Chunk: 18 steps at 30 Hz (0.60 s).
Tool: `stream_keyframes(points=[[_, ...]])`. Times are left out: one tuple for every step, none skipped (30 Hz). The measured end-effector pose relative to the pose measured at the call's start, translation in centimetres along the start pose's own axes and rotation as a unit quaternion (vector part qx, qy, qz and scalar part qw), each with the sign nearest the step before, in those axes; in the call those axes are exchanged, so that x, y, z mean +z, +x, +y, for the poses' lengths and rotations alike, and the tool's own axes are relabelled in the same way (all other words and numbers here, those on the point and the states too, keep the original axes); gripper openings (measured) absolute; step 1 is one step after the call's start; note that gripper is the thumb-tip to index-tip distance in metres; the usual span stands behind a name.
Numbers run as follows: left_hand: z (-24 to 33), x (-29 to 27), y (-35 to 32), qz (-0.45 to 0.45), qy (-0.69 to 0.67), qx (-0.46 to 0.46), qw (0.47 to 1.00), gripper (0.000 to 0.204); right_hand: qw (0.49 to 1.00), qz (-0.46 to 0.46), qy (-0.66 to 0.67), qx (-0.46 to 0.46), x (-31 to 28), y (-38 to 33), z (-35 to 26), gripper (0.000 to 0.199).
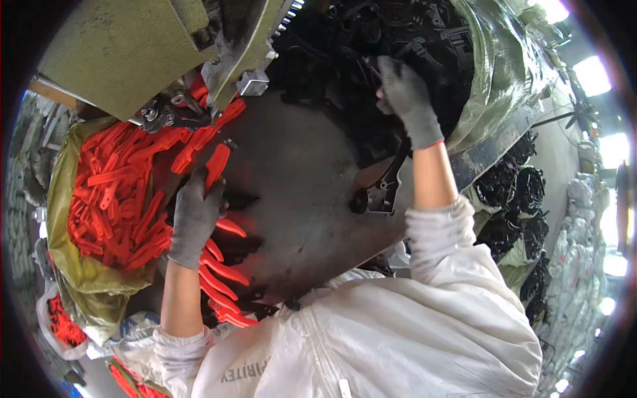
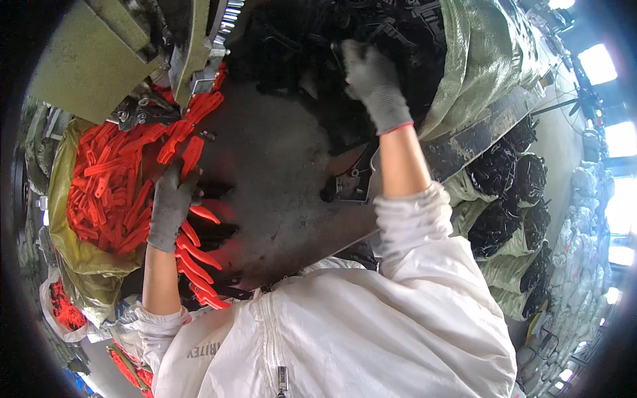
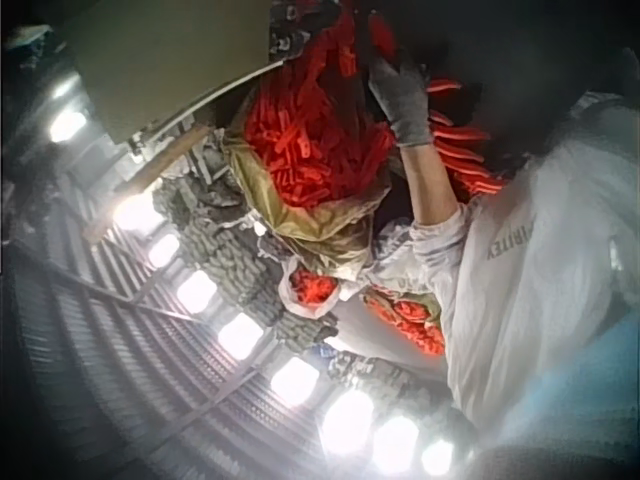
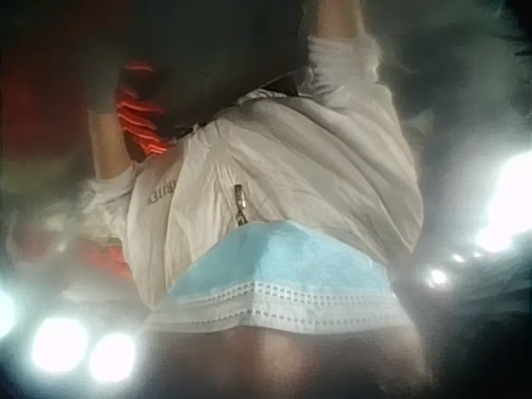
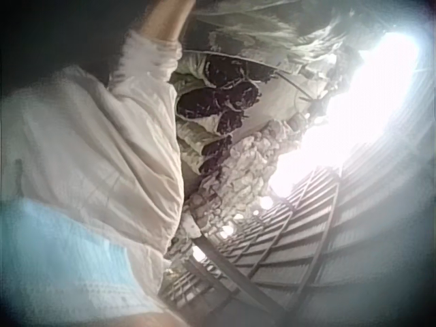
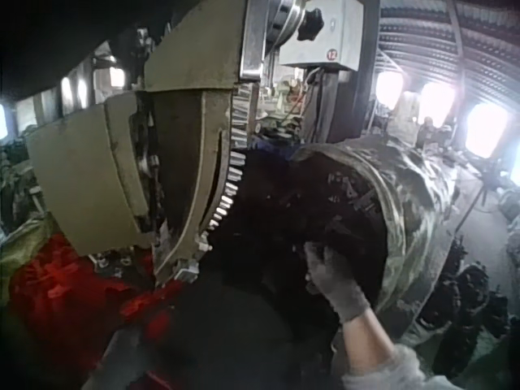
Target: The person assembles red plastic handle grips onto black metal clamp components by hand, using a tabletop assembly jig to aid the process.
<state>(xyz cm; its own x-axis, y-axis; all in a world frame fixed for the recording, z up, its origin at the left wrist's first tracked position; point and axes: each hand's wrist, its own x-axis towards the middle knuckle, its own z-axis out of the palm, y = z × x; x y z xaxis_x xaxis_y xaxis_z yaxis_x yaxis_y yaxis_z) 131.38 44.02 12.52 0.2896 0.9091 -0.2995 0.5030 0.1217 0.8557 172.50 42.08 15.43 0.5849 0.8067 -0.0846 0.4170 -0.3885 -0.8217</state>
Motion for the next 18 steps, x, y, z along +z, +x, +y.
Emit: stream_keyframes(points=[[0.4,0.3,0.1,0.013,0.038,0.000,0.999,0.022,0.992,0.001,0.110,0.066,-0.3,-0.2,0.2,0.045],[0.3,0.1,0.4,0.025,0.041,-0.007,0.999,0.022,0.991,-0.012,0.114,0.063,0.0,-1.0,-0.2,0.045],[-0.5,-0.2,0.7,0.022,-0.001,-0.007,1.000,0.022,0.978,-0.003,0.204,0.040,0.6,-2.9,-0.7,0.040],[-1.1,-0.9,0.6,0.021,-0.039,-0.007,0.999,0.022,0.954,0.005,0.297,0.022,1.4,-5.2,-1.2,0.035],[-1.5,-1.3,0.8,0.021,-0.036,-0.013,0.999,0.025,0.953,-0.011,0.303,0.025,2.4,-7.4,-1.7,0.035],[-1.0,-1.3,0.9,0.024,-0.033,-0.021,0.999,0.025,0.942,-0.051,0.331,0.029,3.1,-9.7,-2.0,0.033],[0.0,-1.2,1.0,0.023,-0.092,-0.040,0.995,0.030,0.929,-0.090,0.359,0.032,4.0,-11.1,-2.2,0.033],[0.6,-1.4,1.0,0.024,-0.150,-0.057,0.987,0.036,0.926,-0.098,0.364,0.036,5.3,-11.8,-2.7,0.033],[0.5,-1.6,1.2,0.029,-0.145,-0.061,0.987,0.036,0.929,-0.167,0.330,-0.004,6.5,-12.5,-3.3,0.036],[0.1,-1.7,1.4,0.023,-0.117,-0.017,0.993,0.039,0.925,-0.235,0.294,-0.046,7.8,-13.2,-3.9,0.040],[0.1,-1.8,1.9,0.013,-0.090,0.031,0.995,0.043,0.926,-0.245,0.280,-0.056,8.9,-12.8,-4.3,0.048],[0.5,-1.7,2.2,0.016,-0.088,0.031,0.996,0.043,0.925,-0.247,0.283,-0.057,10.1,-11.8,-4.4,0.048],[0.8,-1.7,2.5,-0.010,-0.119,0.030,0.992,0.042,0.909,-0.289,0.297,-0.046,11.4,-10.5,-4.4,0.050],[1.0,-1.7,2.7,-0.034,-0.151,0.029,0.987,0.042,0.891,-0.332,0.308,-0.036,12.3,-9.5,-4.6,0.053],[1.2,-1.9,3.0,-0.029,-0.152,0.028,0.988,0.042,0.889,-0.336,0.307,-0.038,12.9,-8.9,-4.9,0.053],[1.4,-2.1,3.1,-0.038,-0.146,0.024,0.988,0.041,0.891,-0.339,0.301,-0.011,13.4,-8.5,-5.2,0.056],[1.7,-2.3,3.2,-0.048,-0.141,0.018,0.989,0.041,0.892,-0.342,0.294,0.017,13.9,-8.4,-5.6,0.060],[2.0,-2.6,3.1,-0.044,-0.142,0.017,0.989,0.041,0.891,-0.346,0.293,0.016,14.2,-8.5,-5.9,0.060]])
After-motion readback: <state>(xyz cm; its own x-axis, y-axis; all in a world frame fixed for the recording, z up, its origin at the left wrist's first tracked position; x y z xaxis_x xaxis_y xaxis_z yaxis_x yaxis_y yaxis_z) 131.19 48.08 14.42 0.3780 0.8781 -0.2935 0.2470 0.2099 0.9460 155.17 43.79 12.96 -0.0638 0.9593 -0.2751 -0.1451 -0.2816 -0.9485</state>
